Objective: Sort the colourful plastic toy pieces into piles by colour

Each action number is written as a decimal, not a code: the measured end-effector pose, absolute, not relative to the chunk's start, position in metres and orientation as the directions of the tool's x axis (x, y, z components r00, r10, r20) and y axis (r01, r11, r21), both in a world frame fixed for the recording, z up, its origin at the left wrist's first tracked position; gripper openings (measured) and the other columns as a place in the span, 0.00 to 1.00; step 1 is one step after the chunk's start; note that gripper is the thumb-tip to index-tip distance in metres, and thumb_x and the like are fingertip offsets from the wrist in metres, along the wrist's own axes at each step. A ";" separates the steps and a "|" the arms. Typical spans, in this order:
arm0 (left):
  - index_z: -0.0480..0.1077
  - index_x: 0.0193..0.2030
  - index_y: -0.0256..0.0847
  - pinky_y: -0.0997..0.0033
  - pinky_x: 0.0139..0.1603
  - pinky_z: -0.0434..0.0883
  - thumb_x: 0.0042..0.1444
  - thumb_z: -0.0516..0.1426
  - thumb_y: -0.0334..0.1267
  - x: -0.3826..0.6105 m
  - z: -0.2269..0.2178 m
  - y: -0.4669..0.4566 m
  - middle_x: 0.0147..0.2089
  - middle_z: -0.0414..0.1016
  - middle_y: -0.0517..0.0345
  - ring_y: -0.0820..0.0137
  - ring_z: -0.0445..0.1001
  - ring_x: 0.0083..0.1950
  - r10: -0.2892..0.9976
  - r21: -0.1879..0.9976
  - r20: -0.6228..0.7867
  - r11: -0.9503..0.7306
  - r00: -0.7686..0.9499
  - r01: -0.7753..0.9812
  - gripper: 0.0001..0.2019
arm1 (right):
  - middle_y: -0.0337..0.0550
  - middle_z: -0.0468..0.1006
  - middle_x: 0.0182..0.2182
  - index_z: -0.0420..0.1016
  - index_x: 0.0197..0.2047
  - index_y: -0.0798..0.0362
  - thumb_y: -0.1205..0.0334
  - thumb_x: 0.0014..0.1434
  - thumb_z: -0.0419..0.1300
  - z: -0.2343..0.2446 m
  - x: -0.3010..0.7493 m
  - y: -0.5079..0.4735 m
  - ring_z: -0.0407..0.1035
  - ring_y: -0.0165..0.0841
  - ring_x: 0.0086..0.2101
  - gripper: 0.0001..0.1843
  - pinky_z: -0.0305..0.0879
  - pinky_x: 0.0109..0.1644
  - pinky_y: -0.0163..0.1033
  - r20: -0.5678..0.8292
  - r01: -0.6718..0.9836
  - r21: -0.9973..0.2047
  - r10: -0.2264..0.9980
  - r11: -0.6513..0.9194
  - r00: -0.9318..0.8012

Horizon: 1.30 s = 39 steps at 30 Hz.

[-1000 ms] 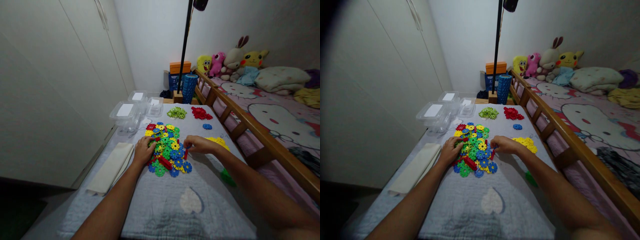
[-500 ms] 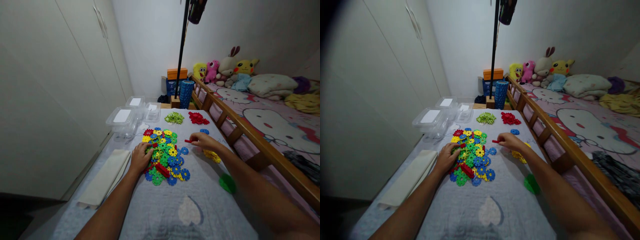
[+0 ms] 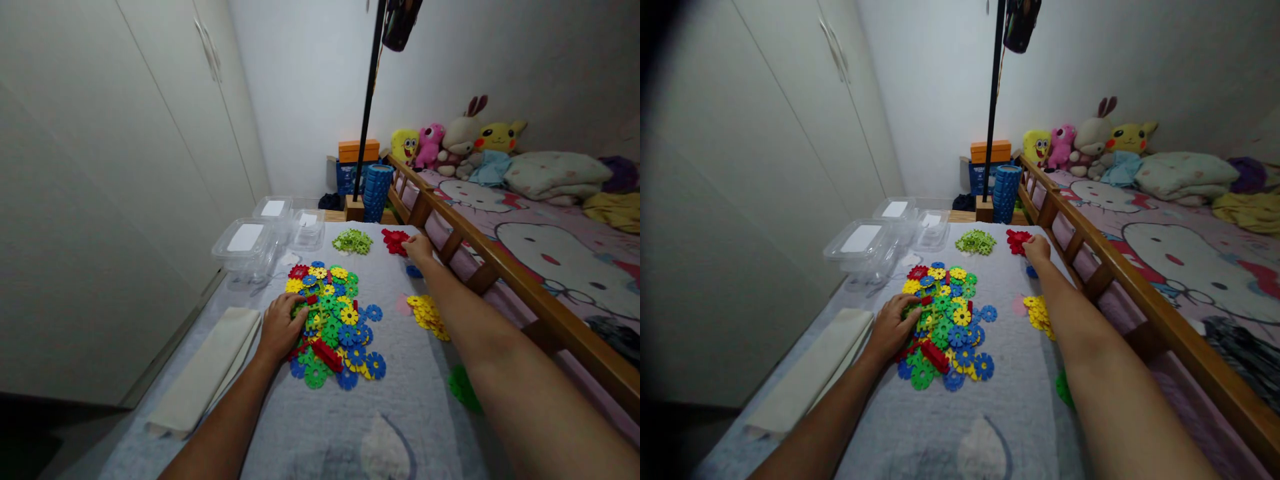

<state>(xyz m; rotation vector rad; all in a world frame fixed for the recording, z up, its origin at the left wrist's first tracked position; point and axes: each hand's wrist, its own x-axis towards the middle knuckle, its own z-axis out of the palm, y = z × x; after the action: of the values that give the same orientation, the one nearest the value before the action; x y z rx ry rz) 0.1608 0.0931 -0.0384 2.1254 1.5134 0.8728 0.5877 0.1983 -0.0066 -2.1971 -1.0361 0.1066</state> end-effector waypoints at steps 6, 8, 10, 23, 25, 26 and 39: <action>0.75 0.48 0.46 0.50 0.60 0.67 0.61 0.55 0.45 0.161 -0.038 0.093 0.53 0.76 0.53 0.57 0.72 0.56 0.941 0.632 0.255 -0.336 0.222 0.698 0.13 | 0.47 0.79 0.32 0.71 0.27 0.50 0.66 0.50 0.60 -0.011 0.586 0.214 0.73 0.40 0.36 0.02 0.67 0.41 0.42 0.243 0.660 -0.573 0.668 -0.487 0.704; 0.75 0.48 0.46 0.51 0.60 0.67 0.61 0.55 0.45 0.161 -0.038 0.092 0.53 0.76 0.53 0.57 0.72 0.56 0.941 0.631 0.252 -0.336 0.224 0.699 0.13 | 0.48 0.79 0.33 0.71 0.27 0.51 0.65 0.51 0.61 -0.010 0.585 0.217 0.73 0.40 0.36 0.02 0.67 0.41 0.43 0.237 0.642 -0.574 0.648 -0.508 0.724; 0.75 0.48 0.46 0.51 0.60 0.67 0.61 0.55 0.45 0.161 -0.037 0.092 0.53 0.76 0.53 0.57 0.72 0.56 0.942 0.633 0.248 -0.335 0.228 0.697 0.13 | 0.49 0.79 0.32 0.71 0.27 0.51 0.65 0.51 0.61 -0.009 0.584 0.218 0.73 0.41 0.37 0.03 0.68 0.41 0.44 0.244 0.638 -0.582 0.640 -0.504 0.728; 0.75 0.48 0.46 0.52 0.60 0.67 0.61 0.55 0.44 0.162 -0.036 0.091 0.53 0.76 0.53 0.57 0.72 0.56 0.943 0.619 0.248 -0.329 0.220 0.714 0.12 | 0.45 0.79 0.32 0.74 0.32 0.53 0.64 0.47 0.56 0.006 0.548 0.144 0.72 0.37 0.36 0.08 0.65 0.40 0.38 0.238 0.645 -0.725 0.790 -0.242 0.565; 0.75 0.48 0.46 0.52 0.60 0.67 0.61 0.55 0.44 0.162 -0.035 0.091 0.53 0.76 0.53 0.57 0.72 0.56 0.942 0.620 0.249 -0.333 0.224 0.711 0.12 | 0.43 0.78 0.30 0.74 0.33 0.53 0.60 0.49 0.56 0.012 0.530 0.118 0.71 0.35 0.32 0.09 0.65 0.36 0.37 0.197 0.627 -0.764 0.871 -0.150 0.449; 0.75 0.48 0.46 0.52 0.60 0.67 0.61 0.55 0.44 0.162 -0.035 0.091 0.53 0.76 0.53 0.57 0.72 0.56 0.941 0.623 0.252 -0.337 0.227 0.706 0.12 | 0.42 0.78 0.29 0.74 0.33 0.53 0.59 0.50 0.57 0.015 0.520 0.103 0.71 0.34 0.30 0.09 0.65 0.34 0.36 0.155 0.619 -0.776 0.915 -0.121 0.373; 0.73 0.53 0.43 0.51 0.66 0.65 0.61 0.57 0.43 0.163 -0.034 0.088 0.59 0.75 0.50 0.57 0.71 0.62 0.933 0.630 0.263 -0.358 0.245 0.689 0.15 | 0.50 0.78 0.42 0.76 0.42 0.51 0.59 0.61 0.57 -0.035 0.429 -0.001 0.69 0.43 0.46 0.09 0.62 0.54 0.48 0.327 0.839 -0.531 0.942 0.121 0.071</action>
<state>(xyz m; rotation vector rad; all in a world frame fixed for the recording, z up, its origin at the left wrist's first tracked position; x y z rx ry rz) 0.1631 0.0881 -0.0336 2.1384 1.4865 0.8657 0.4288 -0.0008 -0.0354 -1.7290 -1.7786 0.2119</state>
